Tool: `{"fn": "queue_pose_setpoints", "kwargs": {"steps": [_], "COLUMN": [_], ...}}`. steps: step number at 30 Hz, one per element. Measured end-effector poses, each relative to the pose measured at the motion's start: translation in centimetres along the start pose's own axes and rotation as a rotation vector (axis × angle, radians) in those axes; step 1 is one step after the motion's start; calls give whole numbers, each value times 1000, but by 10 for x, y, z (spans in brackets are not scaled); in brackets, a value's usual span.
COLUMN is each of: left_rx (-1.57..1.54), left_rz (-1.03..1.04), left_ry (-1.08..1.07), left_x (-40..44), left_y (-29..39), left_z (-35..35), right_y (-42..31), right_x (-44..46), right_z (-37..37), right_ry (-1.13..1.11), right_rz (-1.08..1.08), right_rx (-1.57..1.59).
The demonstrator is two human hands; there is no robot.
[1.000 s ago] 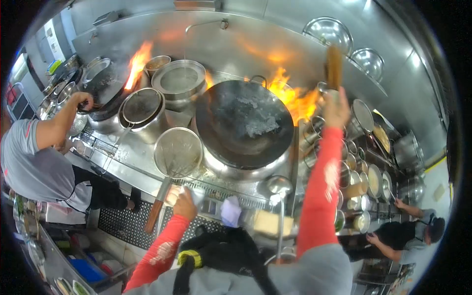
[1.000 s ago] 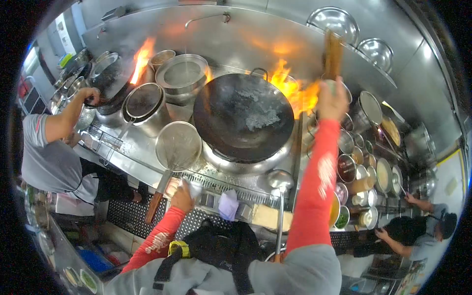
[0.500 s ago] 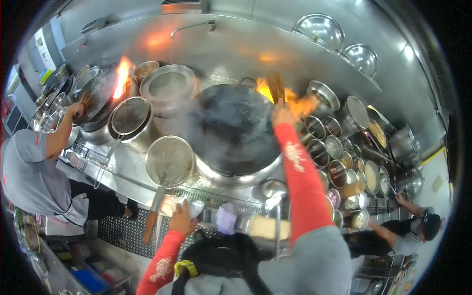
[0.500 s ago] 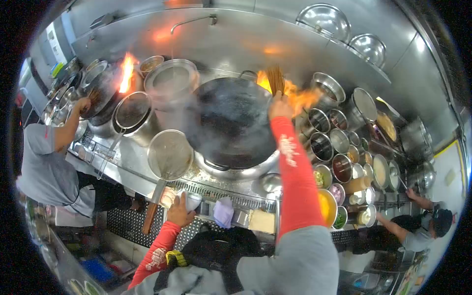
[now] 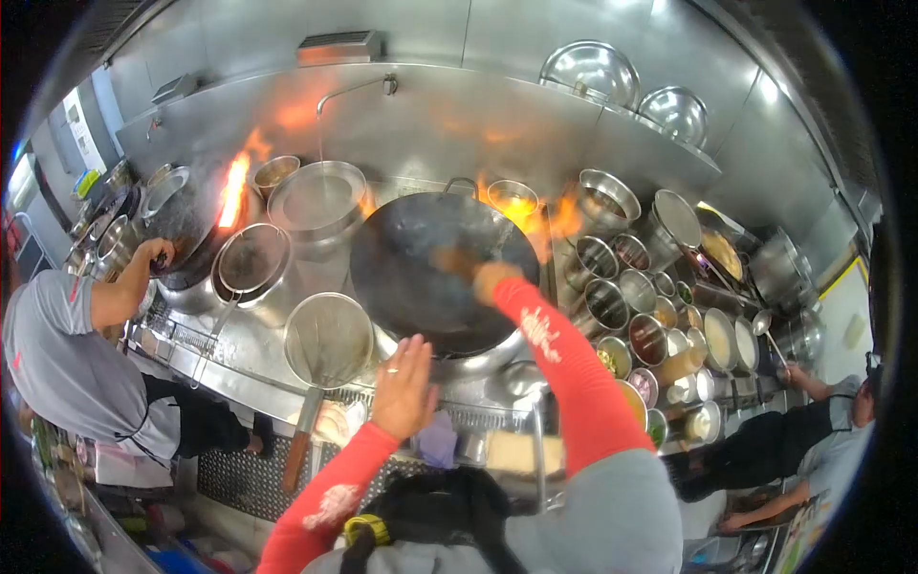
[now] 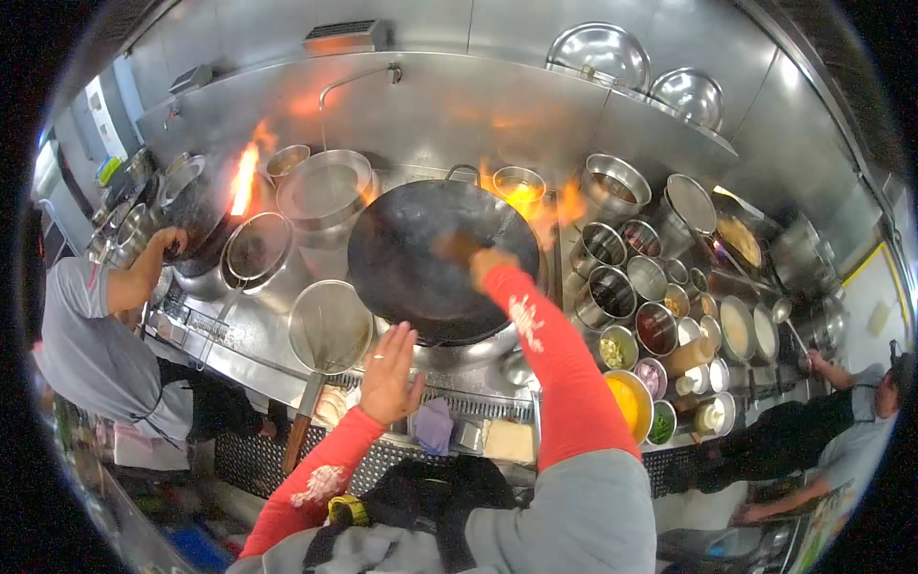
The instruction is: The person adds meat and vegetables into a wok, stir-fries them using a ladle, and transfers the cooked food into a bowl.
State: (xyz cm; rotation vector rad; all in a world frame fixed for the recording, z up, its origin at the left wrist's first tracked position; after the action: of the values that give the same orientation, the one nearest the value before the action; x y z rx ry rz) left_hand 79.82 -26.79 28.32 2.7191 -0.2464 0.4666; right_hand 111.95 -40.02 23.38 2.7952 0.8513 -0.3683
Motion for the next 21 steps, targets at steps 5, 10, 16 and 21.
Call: {"fn": "queue_pose_setpoints", "kwargs": {"steps": [5, 10, 16, 21], "left_rx": [74, -22, 51, -54], "left_rz": [64, 78, 121, 155], "left_ry": [-161, -110, 29, 15], "left_x": [-3, 2, 11, 24], "left_y": [2, -2, -13, -32], "left_z": [31, 28, 22, 41], "right_y": [-14, 85, 11, -32], "right_x": [-103, -85, -291, -364], "right_z": [-84, -27, 47, 145], "right_ry": [-551, 478, 535, 284], "right_rz": [-278, 359, 120, 137], "right_rx": [658, 388, 1898, 2223]}}
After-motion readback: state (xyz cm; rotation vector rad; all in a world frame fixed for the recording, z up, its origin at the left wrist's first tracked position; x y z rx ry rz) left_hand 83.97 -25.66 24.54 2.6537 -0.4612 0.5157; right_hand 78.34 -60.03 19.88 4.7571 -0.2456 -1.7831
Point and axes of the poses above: each hand's wrist, its own x-axis towards the middle knuckle, its own z-axis out of the palm, y = z × x, the point moved 1 cm from there along x, towards the middle knuckle, and after that the axes turned 11 degrees about -y, right-handed, at the moved point
